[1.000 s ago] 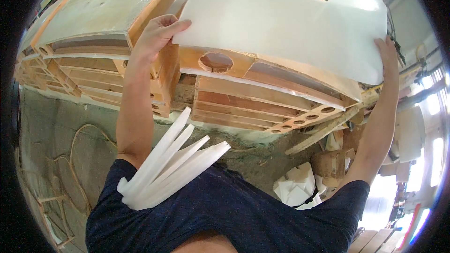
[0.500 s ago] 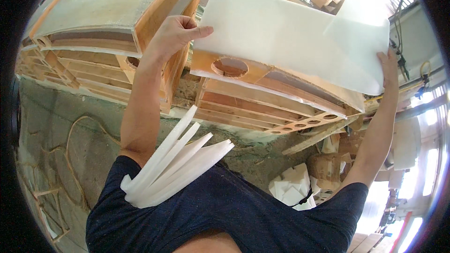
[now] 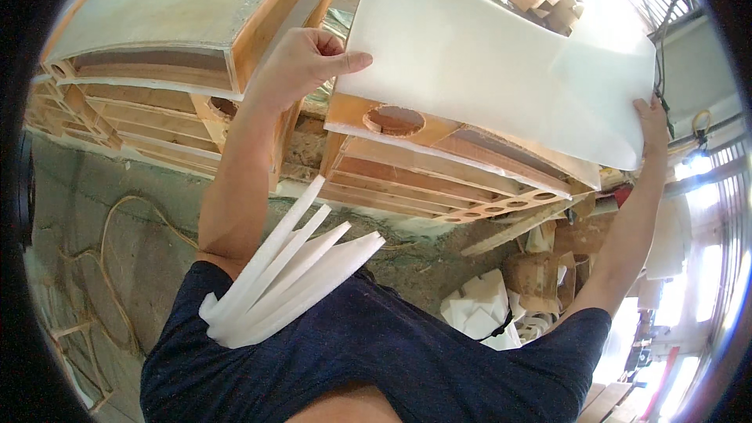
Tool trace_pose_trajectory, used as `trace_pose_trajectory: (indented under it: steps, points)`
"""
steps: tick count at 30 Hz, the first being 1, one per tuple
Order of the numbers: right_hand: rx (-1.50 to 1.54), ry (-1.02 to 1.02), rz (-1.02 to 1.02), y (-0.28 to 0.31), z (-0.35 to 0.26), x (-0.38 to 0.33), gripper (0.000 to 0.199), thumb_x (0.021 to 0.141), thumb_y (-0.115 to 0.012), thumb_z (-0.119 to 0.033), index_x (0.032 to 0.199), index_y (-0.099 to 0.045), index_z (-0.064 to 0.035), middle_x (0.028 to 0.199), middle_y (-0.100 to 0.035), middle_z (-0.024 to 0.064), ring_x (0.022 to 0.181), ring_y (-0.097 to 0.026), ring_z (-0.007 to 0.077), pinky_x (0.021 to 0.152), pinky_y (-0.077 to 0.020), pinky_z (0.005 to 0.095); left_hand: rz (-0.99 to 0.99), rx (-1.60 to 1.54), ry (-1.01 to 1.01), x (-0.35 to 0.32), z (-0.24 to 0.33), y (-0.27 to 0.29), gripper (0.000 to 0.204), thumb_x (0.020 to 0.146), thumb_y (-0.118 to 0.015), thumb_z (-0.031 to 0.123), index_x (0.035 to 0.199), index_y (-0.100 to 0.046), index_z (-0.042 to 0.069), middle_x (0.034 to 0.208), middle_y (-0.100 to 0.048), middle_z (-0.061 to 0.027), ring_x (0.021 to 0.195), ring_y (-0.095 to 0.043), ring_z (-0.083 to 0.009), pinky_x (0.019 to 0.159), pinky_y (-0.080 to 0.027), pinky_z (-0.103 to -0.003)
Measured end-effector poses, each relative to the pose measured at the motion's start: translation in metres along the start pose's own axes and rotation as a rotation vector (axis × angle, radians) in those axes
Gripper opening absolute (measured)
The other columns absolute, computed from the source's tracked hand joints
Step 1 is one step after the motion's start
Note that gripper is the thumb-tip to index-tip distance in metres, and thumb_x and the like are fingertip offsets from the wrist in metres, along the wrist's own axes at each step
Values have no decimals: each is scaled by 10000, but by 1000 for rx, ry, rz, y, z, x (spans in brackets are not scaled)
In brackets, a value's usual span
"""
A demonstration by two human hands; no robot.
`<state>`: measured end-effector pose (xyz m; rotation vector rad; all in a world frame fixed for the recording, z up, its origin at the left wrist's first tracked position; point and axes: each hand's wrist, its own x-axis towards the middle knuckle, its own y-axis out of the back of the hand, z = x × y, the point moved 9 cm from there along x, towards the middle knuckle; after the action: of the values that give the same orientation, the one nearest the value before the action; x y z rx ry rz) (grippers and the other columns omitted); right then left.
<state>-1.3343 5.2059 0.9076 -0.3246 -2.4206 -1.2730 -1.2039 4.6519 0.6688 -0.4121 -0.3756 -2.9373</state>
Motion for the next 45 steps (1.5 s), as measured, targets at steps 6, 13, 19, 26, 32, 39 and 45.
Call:
trace_pose_trajectory:
  steps: [6, 13, 19, 26, 32, 39, 45]
  points:
    - [-12, -32, -3, -15, -12, -15, 523, 816, -566, -145, 1309, -474, 0, 1141, -595, 110, 971, -585, 191, 845, -478, 315, -6, -17, -4, -1, -10, -2, 421, 694, -812, 436, 607, -605, 79, 542, -514, 33, 475, -445, -55, 439, -329, -228]
    - [-75, 17, 1, -26, -16, -9, 526, 805, -552, -129, 1309, -475, 0, 1156, -589, 124, 975, -581, 202, 871, -455, 318, 13, 58, -24, 0, -3, -1, 396, 675, -787, 357, 637, -605, 7, 585, -584, -86, 538, -558, -171, 518, -440, -303]
    - [-83, 73, 5, -38, -18, 0, 502, 780, -543, -108, 1259, -494, 35, 1087, -607, 121, 897, -610, 186, 781, -499, 304, 24, 167, -74, 4, 3, 2, 535, 728, -743, 383, 1052, -581, -11, 1069, -603, -209, 955, -597, -262, 801, -475, -361]
    - [-631, 102, 27, -4, 41, 31, 629, 828, -620, -281, 1344, -433, 26, 1343, -463, 210, 1207, -475, 296, 1013, -377, 384, -71, 684, -249, 61, 26, -42, 787, 917, -401, 574, 1455, -261, 16, 1526, -167, -220, 1440, -84, -306, 1164, -125, -428]
    - [-788, 738, 100, 4, 29, 38, 442, 830, -617, -238, 1205, -556, -13, 1170, -611, 118, 1077, -564, 286, 940, -435, 385, -339, 1084, -23, 89, 2, -69, 764, 930, -271, 620, 1486, -211, 101, 1547, -149, -158, 1446, -76, -270, 1162, -36, -493]
    - [-300, 74, 119, -28, 5, -5, 520, 732, -663, -274, 1179, -590, -17, 1197, -576, 225, 1198, -480, 296, 1002, -380, 379, -497, 1246, -95, 22, 53, -148, 733, 941, -222, 611, 1492, -197, 128, 1554, -148, -113, 1435, -114, -316, 1166, -73, -504]
    - [-225, 56, -89, -58, 45, -8, 592, 735, -662, -362, 1204, -573, -11, 1196, -563, 269, 1150, -508, 320, 990, -392, 398, -475, 1150, -81, 32, 67, -183, 703, 939, -216, 616, 1501, -176, 194, 1560, -130, -92, 1435, -102, -317, 1166, -87, -505]
